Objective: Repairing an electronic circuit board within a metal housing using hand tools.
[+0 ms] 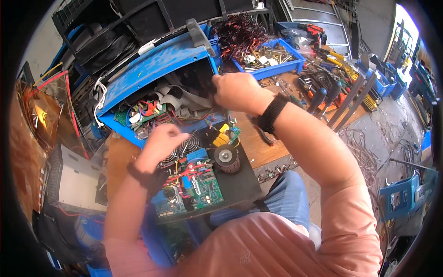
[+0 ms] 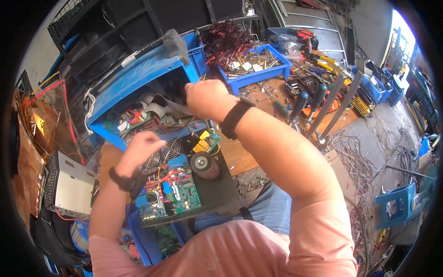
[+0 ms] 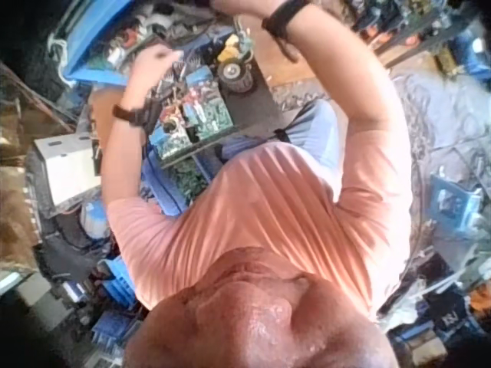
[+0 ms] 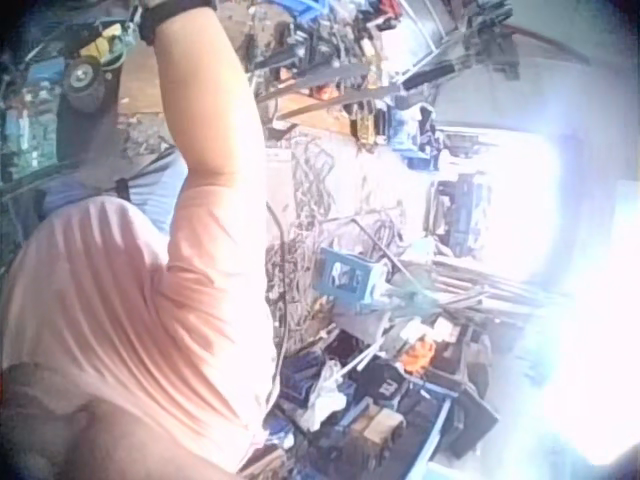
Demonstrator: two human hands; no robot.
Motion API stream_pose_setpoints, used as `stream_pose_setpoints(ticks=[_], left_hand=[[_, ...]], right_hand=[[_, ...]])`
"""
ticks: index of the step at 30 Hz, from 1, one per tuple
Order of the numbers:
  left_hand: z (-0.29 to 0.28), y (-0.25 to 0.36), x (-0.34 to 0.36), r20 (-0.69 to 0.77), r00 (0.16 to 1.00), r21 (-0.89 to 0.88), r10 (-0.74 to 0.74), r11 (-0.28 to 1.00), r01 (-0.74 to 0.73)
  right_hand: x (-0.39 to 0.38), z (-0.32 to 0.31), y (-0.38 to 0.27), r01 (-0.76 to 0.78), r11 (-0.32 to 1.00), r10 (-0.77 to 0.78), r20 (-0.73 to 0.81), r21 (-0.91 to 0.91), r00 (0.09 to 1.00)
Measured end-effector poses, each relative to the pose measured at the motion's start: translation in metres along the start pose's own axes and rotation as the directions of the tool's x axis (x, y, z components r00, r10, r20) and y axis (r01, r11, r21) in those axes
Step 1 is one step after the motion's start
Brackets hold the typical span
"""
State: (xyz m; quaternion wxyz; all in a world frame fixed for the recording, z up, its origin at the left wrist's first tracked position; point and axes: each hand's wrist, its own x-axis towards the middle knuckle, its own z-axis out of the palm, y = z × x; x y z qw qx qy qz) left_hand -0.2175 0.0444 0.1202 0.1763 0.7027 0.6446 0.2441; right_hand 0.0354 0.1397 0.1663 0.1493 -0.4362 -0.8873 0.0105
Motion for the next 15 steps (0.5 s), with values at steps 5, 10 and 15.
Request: stream_pose_setpoints(ticks=[5,10,15], left_hand=[[0.05,0.039,0.057,0.367,0.929,0.189,0.052,0.973,-0.129],[0.08,0.045,0.097,0.506,0.858,0.194,0.088,0.958,-0.213],[0.097,0.034,0.11,0.622,0.777,0.221,-0.093,0.973,-0.06]], right_hand=[[-0.007,-0.004,-0.003,-0.022,0.997,0.022,0.0,-0.079,1.0],[-0.007,0.002,-0.007,0.071,0.996,-0.074,-0.054,-0.048,0.996],[-0.001,0.007,-0.012,0.032,0.997,-0.035,-0.043,-0.066,0.998]])
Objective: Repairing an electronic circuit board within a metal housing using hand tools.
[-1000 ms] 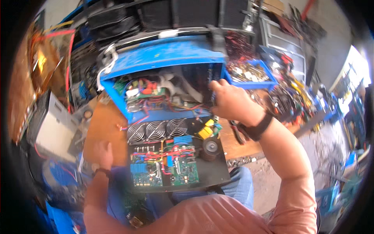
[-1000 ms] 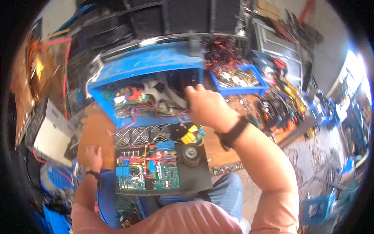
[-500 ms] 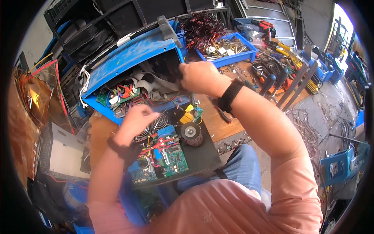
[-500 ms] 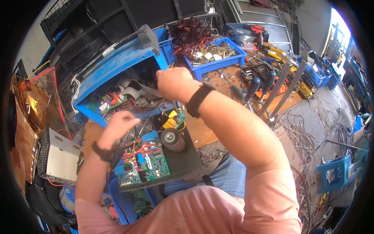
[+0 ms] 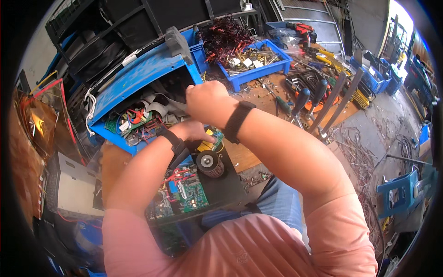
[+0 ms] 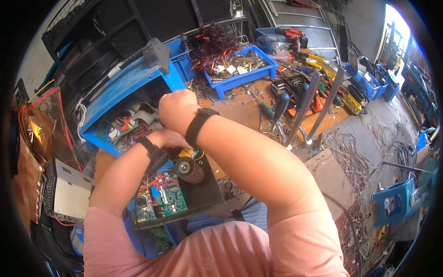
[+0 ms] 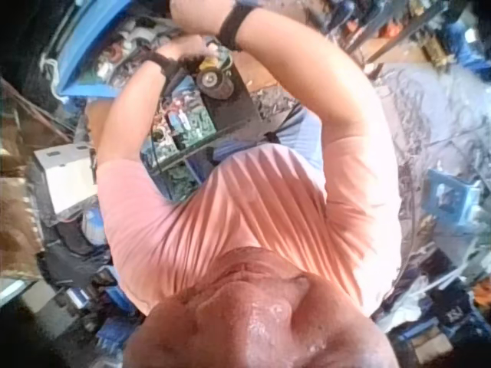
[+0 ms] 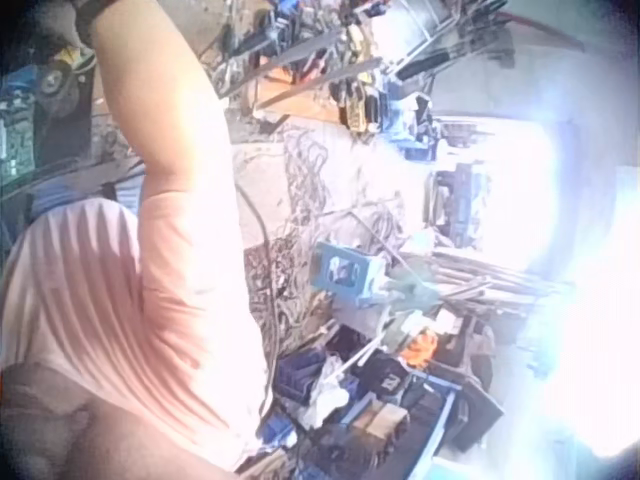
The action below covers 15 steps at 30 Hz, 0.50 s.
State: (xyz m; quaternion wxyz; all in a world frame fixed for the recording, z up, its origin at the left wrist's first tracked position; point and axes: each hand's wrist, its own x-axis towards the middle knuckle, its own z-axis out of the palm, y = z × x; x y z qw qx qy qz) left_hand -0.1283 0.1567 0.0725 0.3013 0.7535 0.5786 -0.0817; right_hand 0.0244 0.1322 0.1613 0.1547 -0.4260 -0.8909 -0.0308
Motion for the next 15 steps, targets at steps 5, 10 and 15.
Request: stream_pose_setpoints(ticks=[5,10,15], left_hand=[[0.003,-0.012,0.008,0.058,0.991,0.011,-0.119,0.993,0.119],[0.016,-0.025,0.022,0.03,0.989,0.014,-0.146,0.989,0.146],[0.02,-0.025,0.021,0.016,0.997,0.088,-0.079,0.993,0.077]], right_hand=[[0.0,0.002,-0.004,-0.004,0.999,-0.005,-0.204,-0.041,0.979],[0.005,0.001,0.003,-0.008,1.0,0.008,0.004,0.001,1.0],[0.001,0.005,0.005,0.076,0.997,-0.074,-0.072,0.023,0.995]])
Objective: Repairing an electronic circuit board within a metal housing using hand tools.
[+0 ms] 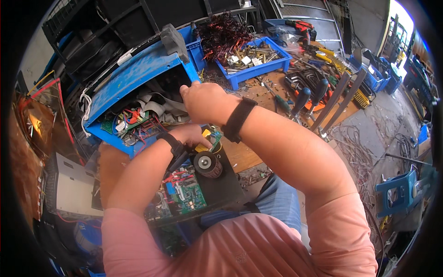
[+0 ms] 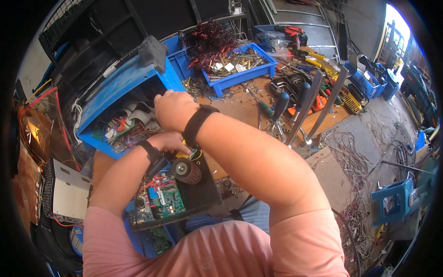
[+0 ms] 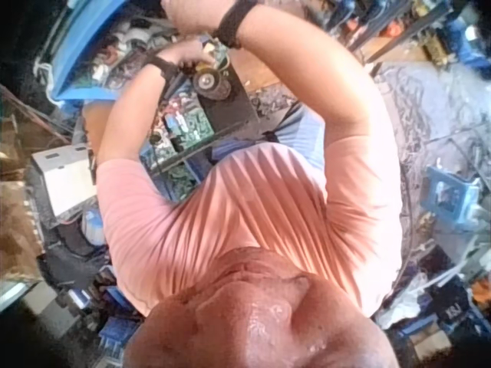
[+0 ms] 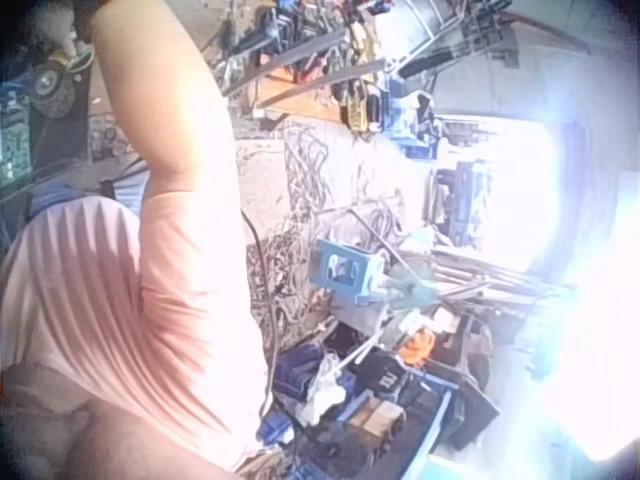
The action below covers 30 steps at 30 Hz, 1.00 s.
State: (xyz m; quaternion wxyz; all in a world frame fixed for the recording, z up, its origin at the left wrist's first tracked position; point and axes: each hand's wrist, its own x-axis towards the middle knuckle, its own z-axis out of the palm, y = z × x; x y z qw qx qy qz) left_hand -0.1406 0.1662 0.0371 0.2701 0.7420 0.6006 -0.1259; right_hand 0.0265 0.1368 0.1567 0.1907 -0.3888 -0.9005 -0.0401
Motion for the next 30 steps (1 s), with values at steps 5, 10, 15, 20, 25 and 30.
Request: stream_pose_setpoints(ticks=[5,10,15,20,25,30], left_hand=[[-0.01,0.016,-0.01,0.089,0.987,0.054,-0.131,0.991,0.126],[-0.013,0.023,-0.017,0.072,0.989,0.043,-0.126,0.992,0.123],[-0.018,0.032,-0.024,0.071,0.986,-0.01,-0.148,0.989,0.149],[-0.022,0.045,-0.028,0.057,0.973,-0.014,-0.225,0.974,0.226],[-0.021,0.041,-0.032,-0.173,0.985,0.164,-0.02,0.985,0.049],[-0.031,0.041,-0.041,-0.24,0.966,0.141,-0.096,0.981,0.132]], right_hand=[[-0.002,-0.01,0.002,0.008,0.997,-0.017,0.106,0.083,0.994],[-0.009,-0.034,0.002,0.001,0.994,-0.002,0.016,0.106,1.0],[-0.051,-0.051,0.028,-0.11,0.989,0.115,-0.046,0.099,0.992],[-0.1,-0.044,0.055,-0.284,0.936,0.312,-0.114,0.207,0.943],[-0.13,-0.012,0.079,-0.33,0.883,0.403,-0.178,0.334,0.898],[-0.136,0.055,0.087,-0.449,0.839,0.527,-0.257,0.307,0.81]])
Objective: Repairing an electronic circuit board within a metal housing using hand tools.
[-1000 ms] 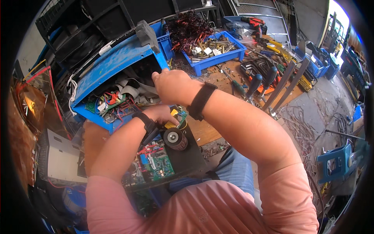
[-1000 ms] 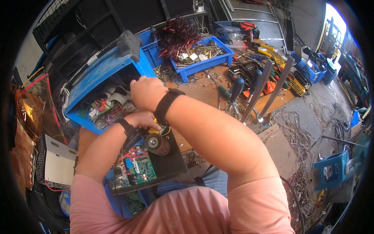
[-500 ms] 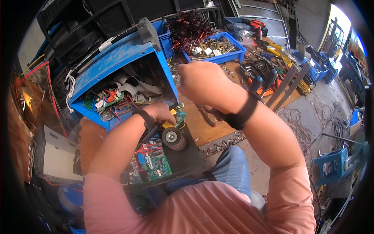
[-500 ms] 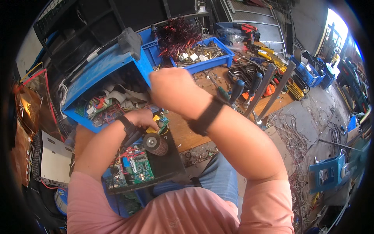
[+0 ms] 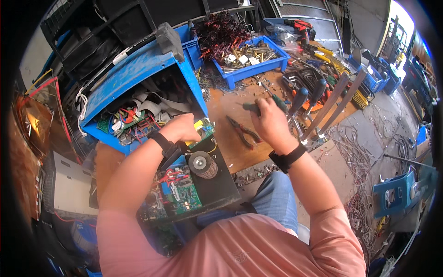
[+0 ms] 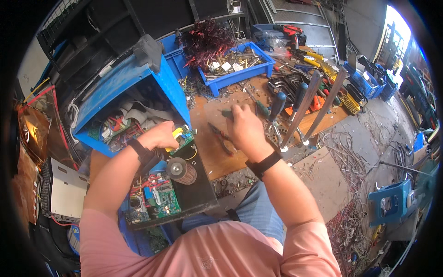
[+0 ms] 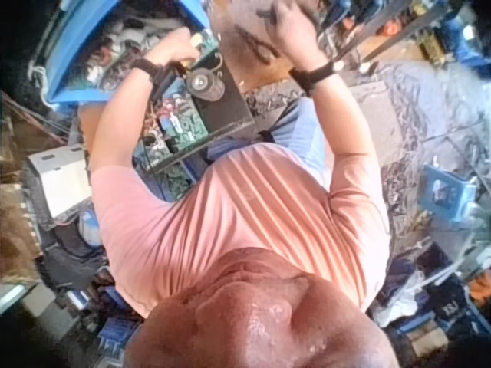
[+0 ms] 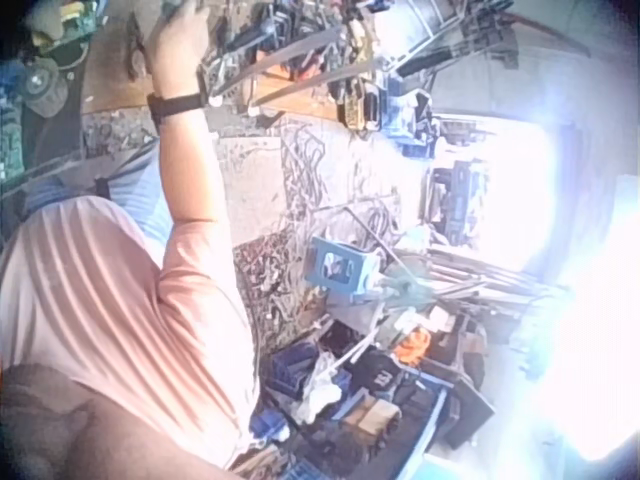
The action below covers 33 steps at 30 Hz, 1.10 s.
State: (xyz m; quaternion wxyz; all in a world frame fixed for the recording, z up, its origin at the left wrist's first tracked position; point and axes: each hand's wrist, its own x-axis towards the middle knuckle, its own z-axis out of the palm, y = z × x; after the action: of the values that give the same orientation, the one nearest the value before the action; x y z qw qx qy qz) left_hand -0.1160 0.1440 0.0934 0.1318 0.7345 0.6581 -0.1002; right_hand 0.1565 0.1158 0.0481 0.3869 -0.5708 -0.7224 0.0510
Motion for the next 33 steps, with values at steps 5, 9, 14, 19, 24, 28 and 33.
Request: stream_pose_setpoints(ticks=[5,9,14,19,24,28,33], left_hand=[[-0.017,0.01,-0.026,-0.146,0.989,-0.071,0.009,0.997,-0.02],[-0.022,0.03,-0.05,-0.256,0.966,-0.102,0.038,0.993,-0.066],[-0.019,0.057,-0.062,-0.531,0.813,0.072,0.238,0.969,-0.237],[-0.011,0.076,-0.074,-0.621,0.534,0.544,0.574,0.806,-0.233],[0.0,0.086,-0.084,-0.565,0.399,0.732,0.722,0.662,-0.161],[-0.004,0.083,-0.085,-0.602,0.401,0.703,0.69,0.697,-0.145],[-0.005,0.083,-0.083,-0.667,0.459,0.561,0.587,0.801,-0.21]], right_hand=[[-0.023,0.036,0.02,-0.046,0.973,0.088,0.176,-0.228,0.98],[-0.02,0.038,0.012,0.049,0.96,-0.009,0.145,-0.274,0.989],[-0.005,0.041,-0.029,-0.326,0.514,0.188,0.267,0.793,0.945],[0.0,0.049,-0.056,-0.369,-0.5,0.316,0.562,0.783,0.764],[0.001,0.051,-0.064,-0.22,-0.743,0.183,0.509,0.632,0.841],[0.0,0.052,-0.068,-0.167,-0.66,0.241,0.417,0.733,0.876],[-0.007,0.056,-0.064,-0.187,-0.69,0.372,0.565,0.699,0.736]])
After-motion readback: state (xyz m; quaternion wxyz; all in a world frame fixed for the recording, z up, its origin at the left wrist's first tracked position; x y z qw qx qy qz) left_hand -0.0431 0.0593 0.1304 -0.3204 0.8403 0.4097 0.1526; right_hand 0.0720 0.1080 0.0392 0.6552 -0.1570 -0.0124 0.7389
